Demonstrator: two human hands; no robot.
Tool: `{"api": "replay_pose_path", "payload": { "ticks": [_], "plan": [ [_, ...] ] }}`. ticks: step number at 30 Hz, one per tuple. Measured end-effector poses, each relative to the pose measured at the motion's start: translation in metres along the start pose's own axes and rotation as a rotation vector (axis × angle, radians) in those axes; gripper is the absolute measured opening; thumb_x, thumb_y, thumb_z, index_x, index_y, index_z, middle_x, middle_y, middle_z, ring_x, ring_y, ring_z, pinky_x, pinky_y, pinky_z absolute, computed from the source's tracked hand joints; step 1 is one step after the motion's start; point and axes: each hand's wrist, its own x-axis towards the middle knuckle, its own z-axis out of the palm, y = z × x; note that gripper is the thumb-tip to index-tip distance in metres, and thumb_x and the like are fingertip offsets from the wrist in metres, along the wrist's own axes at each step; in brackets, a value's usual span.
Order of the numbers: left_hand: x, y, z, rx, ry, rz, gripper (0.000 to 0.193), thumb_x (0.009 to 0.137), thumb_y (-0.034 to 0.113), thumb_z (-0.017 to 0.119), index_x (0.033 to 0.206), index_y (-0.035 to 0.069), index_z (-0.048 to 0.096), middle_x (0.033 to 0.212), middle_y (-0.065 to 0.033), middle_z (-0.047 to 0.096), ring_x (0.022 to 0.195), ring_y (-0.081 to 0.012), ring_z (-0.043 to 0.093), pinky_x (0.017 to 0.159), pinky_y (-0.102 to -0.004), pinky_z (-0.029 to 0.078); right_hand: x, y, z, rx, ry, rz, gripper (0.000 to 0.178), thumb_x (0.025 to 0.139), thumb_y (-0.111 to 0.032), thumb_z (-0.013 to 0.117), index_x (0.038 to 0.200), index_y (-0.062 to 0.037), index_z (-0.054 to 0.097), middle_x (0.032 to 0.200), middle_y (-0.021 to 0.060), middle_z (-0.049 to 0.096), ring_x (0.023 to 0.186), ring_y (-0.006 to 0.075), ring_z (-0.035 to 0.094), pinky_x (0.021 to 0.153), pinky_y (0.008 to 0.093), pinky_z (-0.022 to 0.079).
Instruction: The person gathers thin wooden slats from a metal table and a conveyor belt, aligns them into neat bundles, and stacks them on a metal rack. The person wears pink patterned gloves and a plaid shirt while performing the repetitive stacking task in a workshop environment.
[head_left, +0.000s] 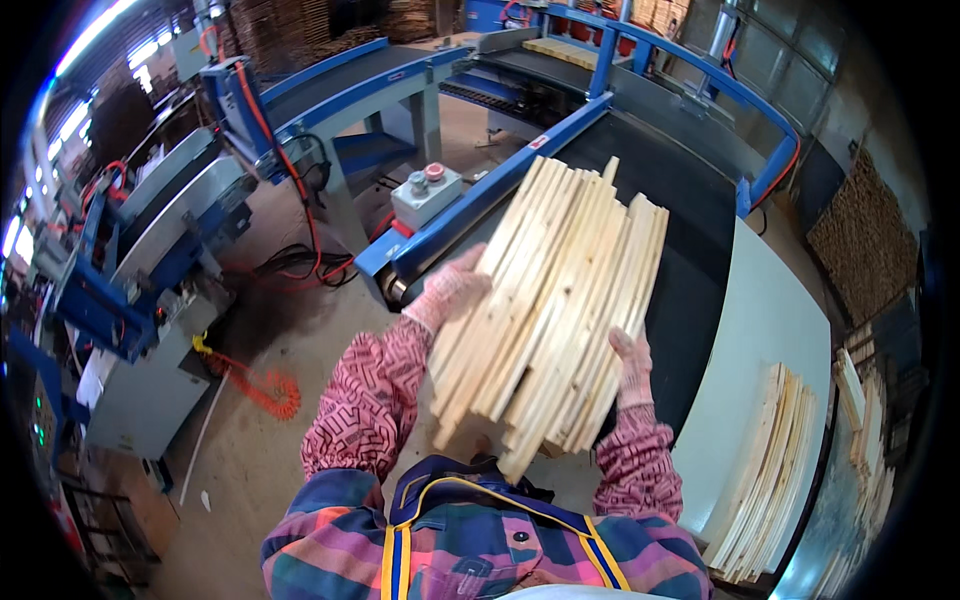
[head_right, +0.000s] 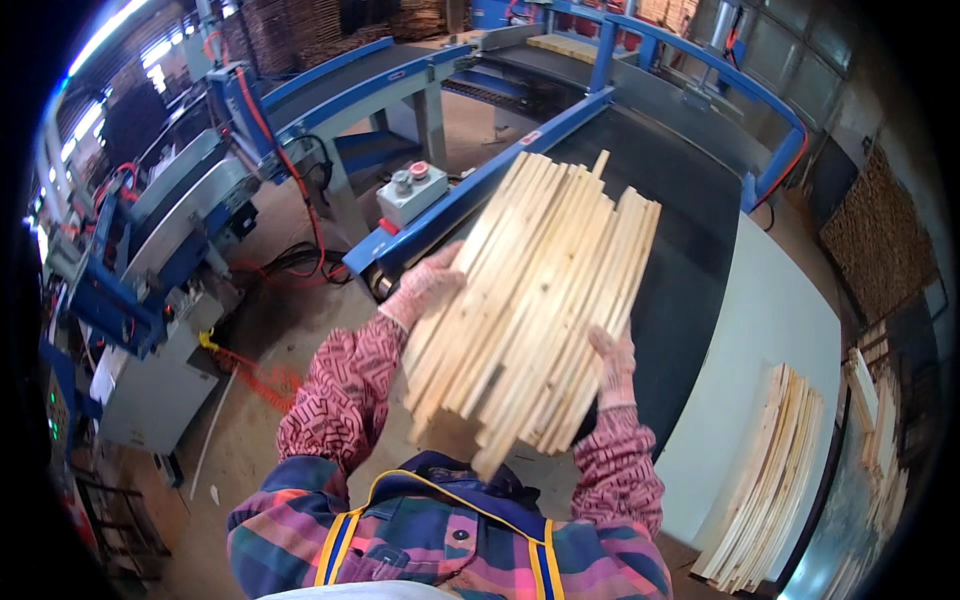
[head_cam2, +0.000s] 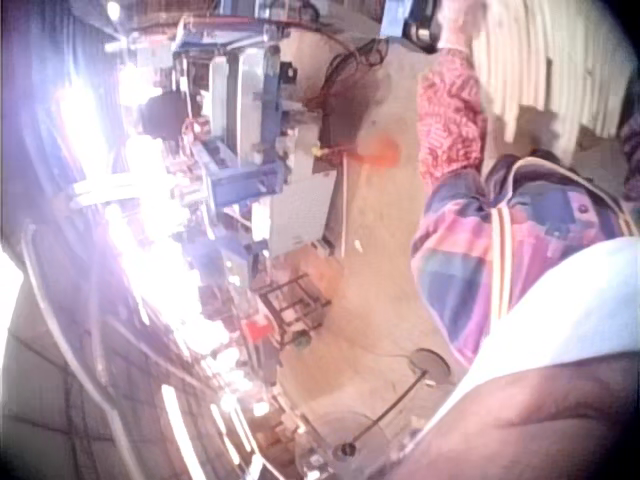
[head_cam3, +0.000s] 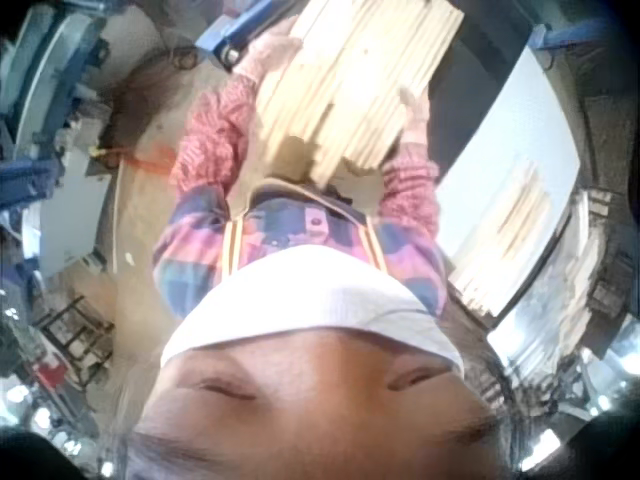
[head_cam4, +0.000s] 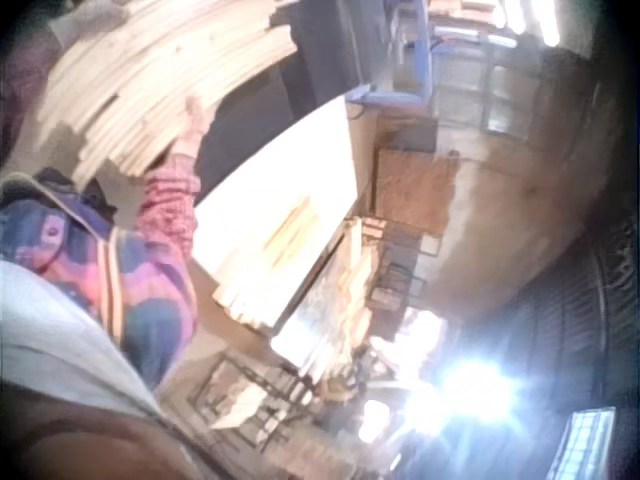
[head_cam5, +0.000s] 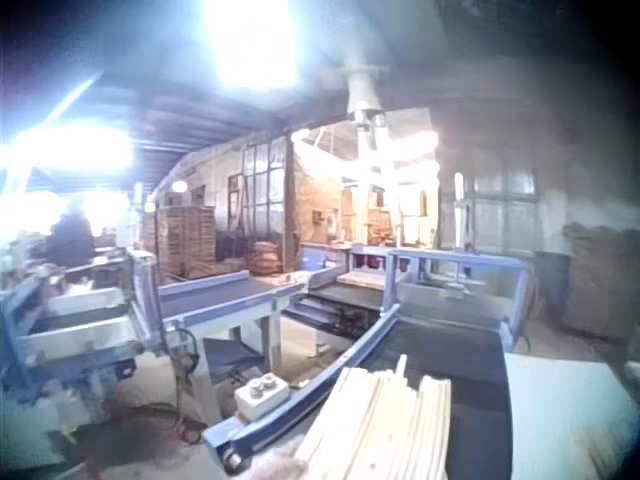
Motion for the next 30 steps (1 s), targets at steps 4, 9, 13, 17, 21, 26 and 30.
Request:
{"api": "replay_pose_path", "payload": {
  "ticks": [4,9,13,17,21,26,30],
  "plan": [
    [-0.015,0.012,0.011,1.106,0.115,0.042,0.070,0.090,0.042,0.055,0.153,0.014,0.038,0.163,-0.0109,0.026,0.149,-0.0261,0.025,0.120,-0.0367,0.024,-0.014,0.039,-0.020,-0.461,0.085,-0.039,0.079,0.084,-0.028,0.075,0.148,-0.0024,0.035,0.123,0.0210,0.062,0.109,0.0338,0.064,0.092,0.0420,0.055],
    [-0.015,-0.035,0.017,1.268,0.029,0.065,0.080,0.094,0.057,0.042,0.157,0.010,0.026,0.165,-0.0121,0.021,0.152,-0.0277,0.017,0.123,-0.0394,0.014,-0.024,0.000,0.009,-1.471,0.013,0.322,0.092,0.081,-0.065,0.067,0.137,0.0030,0.042,0.125,0.0287,0.061,0.113,0.0381,0.064,0.088,0.0431,0.056],
    [0.007,-0.042,0.008,1.269,0.013,0.103,0.065,0.094,0.042,0.050,0.150,0.011,0.037,0.159,-0.0099,0.033,0.148,-0.0268,0.027,0.120,-0.0381,0.022,-0.048,-0.003,0.056,-1.596,0.230,0.436,0.086,0.089,-0.073,0.048,0.136,-0.0018,0.047,0.121,0.0300,0.063,0.117,0.0428,0.061,0.095,0.0492,0.050],
    [0.005,-0.022,0.016,1.187,0.005,0.187,0.042,0.083,0.018,0.062,0.124,0.015,0.055,0.134,-0.0047,0.055,0.130,-0.0231,0.046,0.108,-0.0364,0.038,-0.089,0.005,0.088,-1.541,0.268,0.568,0.089,0.089,-0.073,0.048,0.143,-0.0032,0.042,0.132,0.0263,0.060,0.127,0.0396,0.055,0.105,0.0449,0.044],
    [0.016,-0.019,0.018,1.288,-0.002,0.229,0.027,0.086,0.016,0.059,0.112,0.015,0.063,0.114,-0.0047,0.061,0.111,-0.0226,0.056,0.088,-0.0347,0.051,-0.104,0.006,0.128,-1.530,0.280,0.593,0.093,0.085,-0.067,0.055,0.147,-0.0004,0.036,0.131,0.0270,0.060,0.125,0.0389,0.057,0.105,0.0429,0.045],
    [0.069,-0.007,-0.013,1.193,-0.092,0.060,0.024,0.088,0.016,0.056,0.108,0.008,0.068,0.108,-0.0132,0.070,0.102,-0.0292,0.068,0.081,-0.0422,0.056,-0.133,-0.009,0.098,-1.191,0.200,0.488,0.084,0.087,-0.056,0.061,0.150,-0.0053,0.038,0.115,0.0161,0.070,0.113,0.0331,0.064,0.100,0.0402,0.047],
    [0.055,0.029,0.009,0.154,-0.189,0.125,0.033,0.081,0.003,0.063,0.113,0.002,0.068,0.095,-0.0069,0.071,0.085,-0.0171,0.068,0.071,-0.0311,0.053,-0.189,-0.058,0.060,-0.981,0.491,0.267,0.071,0.088,-0.044,0.067,0.144,-0.0042,0.048,0.108,0.0128,0.073,0.090,0.0179,0.070,0.088,0.0324,0.052]
  ]
}}
